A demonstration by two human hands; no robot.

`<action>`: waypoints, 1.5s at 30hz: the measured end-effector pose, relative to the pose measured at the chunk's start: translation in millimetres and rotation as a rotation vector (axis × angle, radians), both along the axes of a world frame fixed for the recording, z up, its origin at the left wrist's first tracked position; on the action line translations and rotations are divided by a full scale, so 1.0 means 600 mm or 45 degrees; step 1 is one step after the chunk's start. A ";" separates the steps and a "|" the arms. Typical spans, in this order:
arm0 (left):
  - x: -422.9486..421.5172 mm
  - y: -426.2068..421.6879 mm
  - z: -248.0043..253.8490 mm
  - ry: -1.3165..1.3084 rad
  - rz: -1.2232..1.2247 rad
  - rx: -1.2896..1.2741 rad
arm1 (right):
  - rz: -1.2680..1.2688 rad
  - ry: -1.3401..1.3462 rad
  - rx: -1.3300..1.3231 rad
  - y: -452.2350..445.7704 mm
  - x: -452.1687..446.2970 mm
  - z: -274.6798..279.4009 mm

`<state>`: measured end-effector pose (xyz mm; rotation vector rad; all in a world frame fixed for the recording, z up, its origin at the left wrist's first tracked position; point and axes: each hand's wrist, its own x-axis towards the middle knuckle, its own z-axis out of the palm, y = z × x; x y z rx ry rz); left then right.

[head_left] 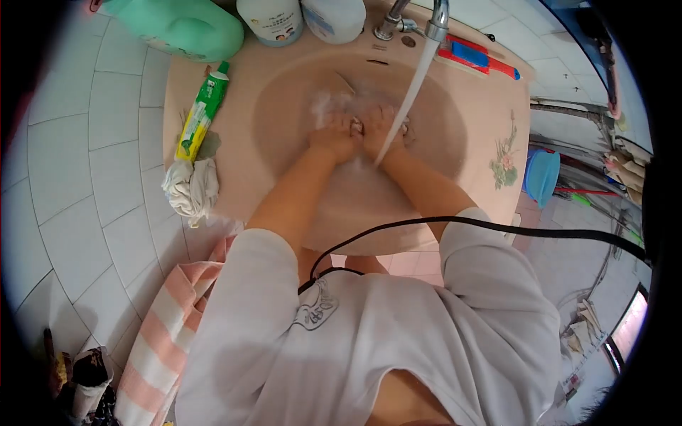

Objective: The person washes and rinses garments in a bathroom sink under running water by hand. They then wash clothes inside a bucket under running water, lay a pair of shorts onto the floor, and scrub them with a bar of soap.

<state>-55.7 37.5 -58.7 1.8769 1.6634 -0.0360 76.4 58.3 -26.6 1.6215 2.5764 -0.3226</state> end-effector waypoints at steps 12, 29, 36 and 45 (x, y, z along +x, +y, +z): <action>-0.011 -0.056 0.091 -1.815 1.550 -0.718 | -0.873 0.758 -0.496 -0.042 -0.002 0.012; -0.036 -0.048 0.032 -1.514 1.493 -0.902 | -0.439 0.808 -0.029 -0.008 0.004 -0.009; -0.033 -0.041 0.112 0.253 0.171 0.346 | 0.160 0.428 0.153 -0.004 0.005 -0.035; -0.003 -0.001 0.004 0.620 -0.029 0.339 | 0.150 -0.143 0.108 0.028 0.003 -0.112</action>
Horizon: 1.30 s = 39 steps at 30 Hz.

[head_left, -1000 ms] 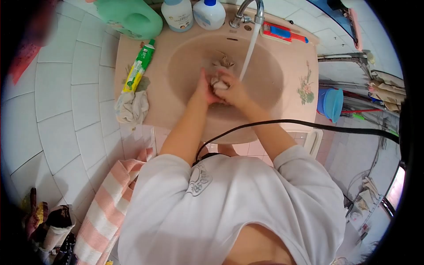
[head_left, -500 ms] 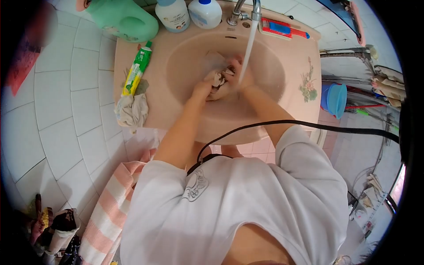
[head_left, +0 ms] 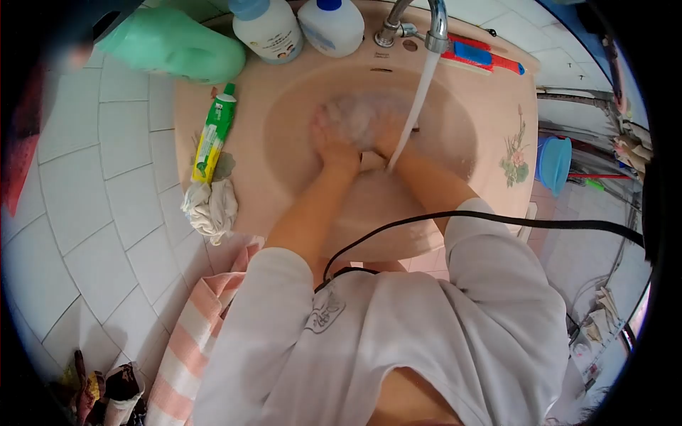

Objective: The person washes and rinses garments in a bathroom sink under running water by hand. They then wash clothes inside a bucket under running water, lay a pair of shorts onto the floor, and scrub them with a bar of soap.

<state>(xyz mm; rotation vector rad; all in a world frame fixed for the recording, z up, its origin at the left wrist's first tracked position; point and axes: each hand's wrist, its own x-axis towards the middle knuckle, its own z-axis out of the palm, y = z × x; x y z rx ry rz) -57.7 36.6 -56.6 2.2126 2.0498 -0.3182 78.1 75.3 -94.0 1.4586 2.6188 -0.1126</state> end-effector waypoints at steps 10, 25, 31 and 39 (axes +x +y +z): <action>-0.001 -0.064 0.100 -2.216 1.251 -0.342 | -0.993 1.075 -0.599 -0.041 -0.030 0.171; -0.012 -0.036 0.038 -2.998 1.491 -0.988 | -0.869 1.078 -0.297 -0.072 -0.098 0.186; -0.006 -0.047 0.052 -1.665 1.112 -0.277 | -0.604 0.854 -0.364 0.010 0.038 0.103; -0.024 -0.030 0.077 -0.516 -0.046 -0.198 | -0.196 0.427 0.160 -0.066 -0.013 0.057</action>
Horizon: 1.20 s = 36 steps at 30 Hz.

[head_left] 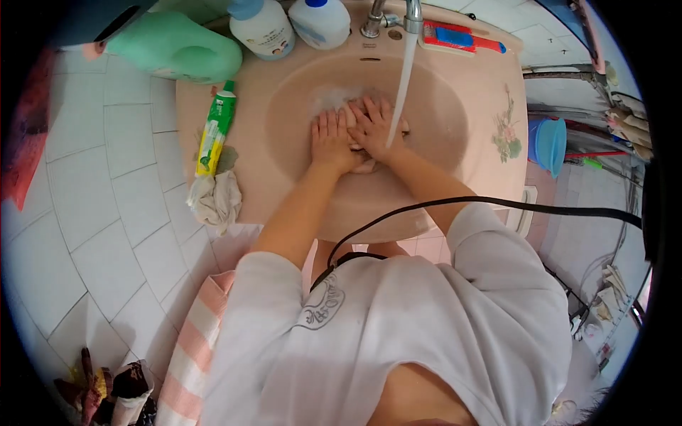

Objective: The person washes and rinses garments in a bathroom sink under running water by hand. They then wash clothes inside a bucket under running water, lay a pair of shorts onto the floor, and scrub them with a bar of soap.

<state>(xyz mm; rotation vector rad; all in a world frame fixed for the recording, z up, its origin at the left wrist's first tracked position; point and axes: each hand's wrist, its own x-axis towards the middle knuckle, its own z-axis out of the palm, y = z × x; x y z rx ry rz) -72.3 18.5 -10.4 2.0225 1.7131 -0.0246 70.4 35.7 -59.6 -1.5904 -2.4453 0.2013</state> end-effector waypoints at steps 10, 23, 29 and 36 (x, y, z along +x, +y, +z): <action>0.016 0.025 -0.045 -0.003 -0.004 -0.169 | -0.171 0.096 -0.218 0.054 0.000 -0.037; 0.013 0.011 0.026 -2.604 1.408 -1.410 | -0.138 0.955 -0.461 -0.069 -0.003 0.161; 0.070 0.003 -0.085 -2.418 1.486 -1.030 | -0.810 1.431 -0.715 -0.064 0.017 0.116; 0.101 -0.021 0.037 -2.350 1.485 -0.784 | -1.244 1.983 -1.028 -0.051 0.007 0.124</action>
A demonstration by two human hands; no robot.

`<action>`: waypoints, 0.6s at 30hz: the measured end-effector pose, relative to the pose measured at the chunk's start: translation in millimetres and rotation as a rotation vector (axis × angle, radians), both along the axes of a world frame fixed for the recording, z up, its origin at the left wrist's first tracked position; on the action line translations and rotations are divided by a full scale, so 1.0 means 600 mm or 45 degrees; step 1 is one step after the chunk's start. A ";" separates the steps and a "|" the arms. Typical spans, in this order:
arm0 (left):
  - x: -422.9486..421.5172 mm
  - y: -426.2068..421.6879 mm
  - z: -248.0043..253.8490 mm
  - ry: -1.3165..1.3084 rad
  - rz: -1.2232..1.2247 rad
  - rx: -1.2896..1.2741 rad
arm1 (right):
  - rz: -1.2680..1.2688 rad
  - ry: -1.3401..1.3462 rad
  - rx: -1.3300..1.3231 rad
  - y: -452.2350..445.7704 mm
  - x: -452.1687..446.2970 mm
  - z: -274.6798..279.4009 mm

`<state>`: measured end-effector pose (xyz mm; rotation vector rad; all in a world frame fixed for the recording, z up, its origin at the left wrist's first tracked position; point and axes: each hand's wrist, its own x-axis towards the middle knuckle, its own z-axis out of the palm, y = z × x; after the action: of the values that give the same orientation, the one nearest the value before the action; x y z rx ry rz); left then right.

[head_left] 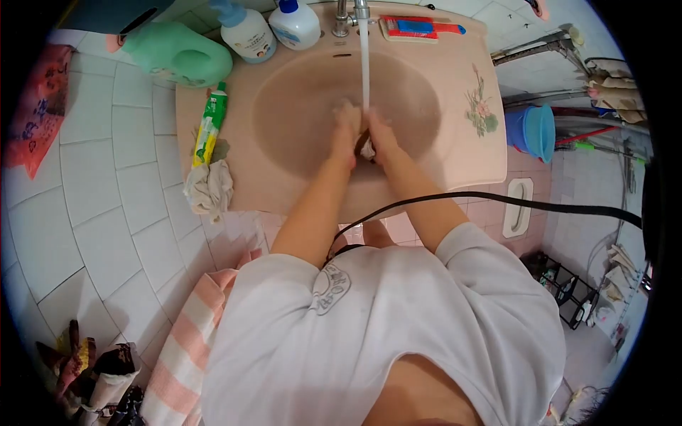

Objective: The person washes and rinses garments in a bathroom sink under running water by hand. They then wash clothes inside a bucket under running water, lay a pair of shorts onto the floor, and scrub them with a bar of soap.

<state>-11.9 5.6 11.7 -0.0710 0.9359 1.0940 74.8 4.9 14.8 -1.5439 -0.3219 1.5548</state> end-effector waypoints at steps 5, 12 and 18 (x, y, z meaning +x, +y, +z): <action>0.021 -0.007 -0.013 0.678 -0.229 -0.085 | 0.249 -0.162 -0.194 -0.004 0.004 -0.040; -0.048 -0.014 -0.045 0.165 0.139 -0.110 | 0.334 -0.026 0.003 -0.001 -0.028 -0.036; -0.192 0.010 0.083 -0.198 0.416 -0.074 | 0.896 -0.713 0.275 0.019 -0.008 -0.233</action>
<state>-126.9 11.9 61.6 -0.3618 0.8330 1.3410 70.0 16.1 -124.9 -1.7649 -1.4244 1.4738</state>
